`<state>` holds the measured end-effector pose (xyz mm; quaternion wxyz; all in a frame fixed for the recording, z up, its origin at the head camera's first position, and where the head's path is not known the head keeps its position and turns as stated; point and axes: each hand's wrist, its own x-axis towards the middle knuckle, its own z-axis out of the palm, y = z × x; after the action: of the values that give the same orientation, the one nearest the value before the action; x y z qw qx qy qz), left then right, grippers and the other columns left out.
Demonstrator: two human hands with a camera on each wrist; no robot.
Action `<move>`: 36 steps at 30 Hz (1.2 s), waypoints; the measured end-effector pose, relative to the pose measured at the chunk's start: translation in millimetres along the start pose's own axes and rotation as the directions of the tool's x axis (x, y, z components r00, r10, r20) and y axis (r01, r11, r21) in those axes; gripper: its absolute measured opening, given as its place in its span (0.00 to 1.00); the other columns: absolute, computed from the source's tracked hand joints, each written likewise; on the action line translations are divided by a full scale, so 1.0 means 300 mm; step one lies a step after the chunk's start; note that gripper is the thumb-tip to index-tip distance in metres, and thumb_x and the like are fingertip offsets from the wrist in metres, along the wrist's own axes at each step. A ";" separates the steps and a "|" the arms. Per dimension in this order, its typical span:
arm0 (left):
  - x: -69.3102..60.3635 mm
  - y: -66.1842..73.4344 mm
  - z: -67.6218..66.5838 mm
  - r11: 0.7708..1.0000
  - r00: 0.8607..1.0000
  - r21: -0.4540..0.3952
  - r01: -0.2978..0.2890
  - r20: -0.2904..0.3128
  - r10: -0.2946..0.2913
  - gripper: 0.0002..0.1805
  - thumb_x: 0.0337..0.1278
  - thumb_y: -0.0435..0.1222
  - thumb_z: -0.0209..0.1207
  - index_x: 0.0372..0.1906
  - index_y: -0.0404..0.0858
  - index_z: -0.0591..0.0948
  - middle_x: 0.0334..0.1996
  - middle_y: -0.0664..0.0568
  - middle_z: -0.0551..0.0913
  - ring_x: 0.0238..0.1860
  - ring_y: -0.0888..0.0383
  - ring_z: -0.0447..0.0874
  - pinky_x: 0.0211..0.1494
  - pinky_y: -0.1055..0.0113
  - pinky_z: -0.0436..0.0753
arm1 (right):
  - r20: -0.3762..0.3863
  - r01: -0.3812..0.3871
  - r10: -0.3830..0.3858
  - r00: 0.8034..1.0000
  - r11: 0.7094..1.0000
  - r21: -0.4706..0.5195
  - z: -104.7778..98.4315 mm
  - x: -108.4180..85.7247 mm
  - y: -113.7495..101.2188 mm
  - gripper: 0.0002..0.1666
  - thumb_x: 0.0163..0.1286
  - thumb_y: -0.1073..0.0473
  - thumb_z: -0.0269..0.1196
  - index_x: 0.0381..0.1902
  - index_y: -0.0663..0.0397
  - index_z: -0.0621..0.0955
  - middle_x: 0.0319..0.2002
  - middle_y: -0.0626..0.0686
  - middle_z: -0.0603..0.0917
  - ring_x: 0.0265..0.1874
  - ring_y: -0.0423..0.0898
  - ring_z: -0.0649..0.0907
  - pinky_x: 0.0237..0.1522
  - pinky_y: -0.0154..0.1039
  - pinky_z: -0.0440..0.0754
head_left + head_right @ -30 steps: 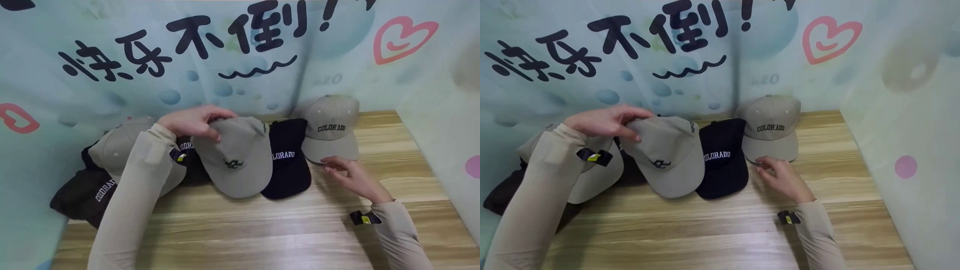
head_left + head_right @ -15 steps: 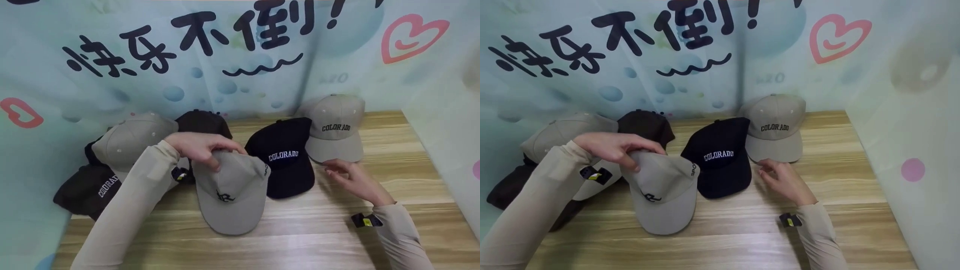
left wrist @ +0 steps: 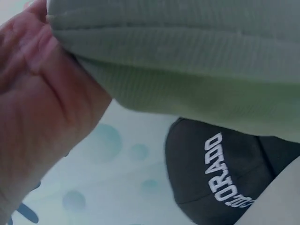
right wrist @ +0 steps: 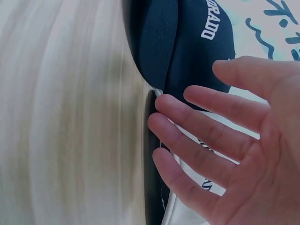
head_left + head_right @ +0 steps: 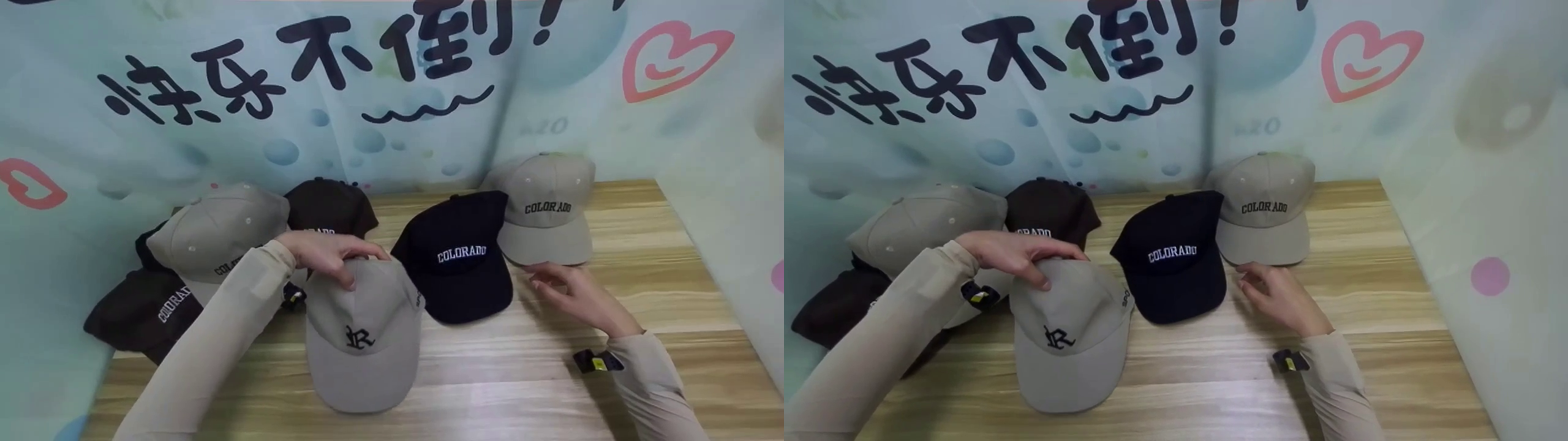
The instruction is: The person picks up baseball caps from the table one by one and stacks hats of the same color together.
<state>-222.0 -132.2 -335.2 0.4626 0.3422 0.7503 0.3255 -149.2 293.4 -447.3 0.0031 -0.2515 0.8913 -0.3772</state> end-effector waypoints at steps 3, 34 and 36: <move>0.014 -0.015 0.011 1.000 1.000 -0.028 0.008 0.010 -0.008 0.33 0.46 0.23 0.58 0.63 0.37 0.72 0.54 0.47 0.76 0.50 0.55 0.73 0.52 0.64 0.72 | 0.020 -0.037 0.037 0.999 0.999 0.000 -0.008 0.001 -0.001 0.13 0.67 0.70 0.59 0.49 0.68 0.81 0.44 0.57 0.85 0.42 0.50 0.83 0.45 0.46 0.81; -0.020 -0.053 0.124 0.995 0.958 0.095 0.005 -0.286 0.023 0.33 0.61 0.40 0.62 0.68 0.35 0.65 0.53 0.40 0.75 0.55 0.45 0.73 0.60 0.48 0.68 | 0.142 -0.065 0.103 0.984 0.966 -0.251 -0.236 0.146 0.038 0.16 0.66 0.68 0.60 0.50 0.72 0.79 0.43 0.67 0.83 0.43 0.64 0.81 0.46 0.61 0.75; -0.037 -0.073 0.141 0.995 0.942 0.091 0.028 -0.336 0.004 0.35 0.60 0.41 0.63 0.68 0.33 0.64 0.54 0.40 0.75 0.56 0.45 0.72 0.61 0.48 0.68 | 0.129 -0.054 0.094 0.987 0.958 -0.282 -0.263 0.163 0.054 0.16 0.66 0.68 0.61 0.50 0.72 0.78 0.45 0.70 0.81 0.45 0.67 0.80 0.47 0.63 0.74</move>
<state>-184.0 -146.2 -362.9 0.3133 0.2988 0.8347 0.3402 -214.4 333.8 -392.9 0.0450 -0.2421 0.9417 -0.2291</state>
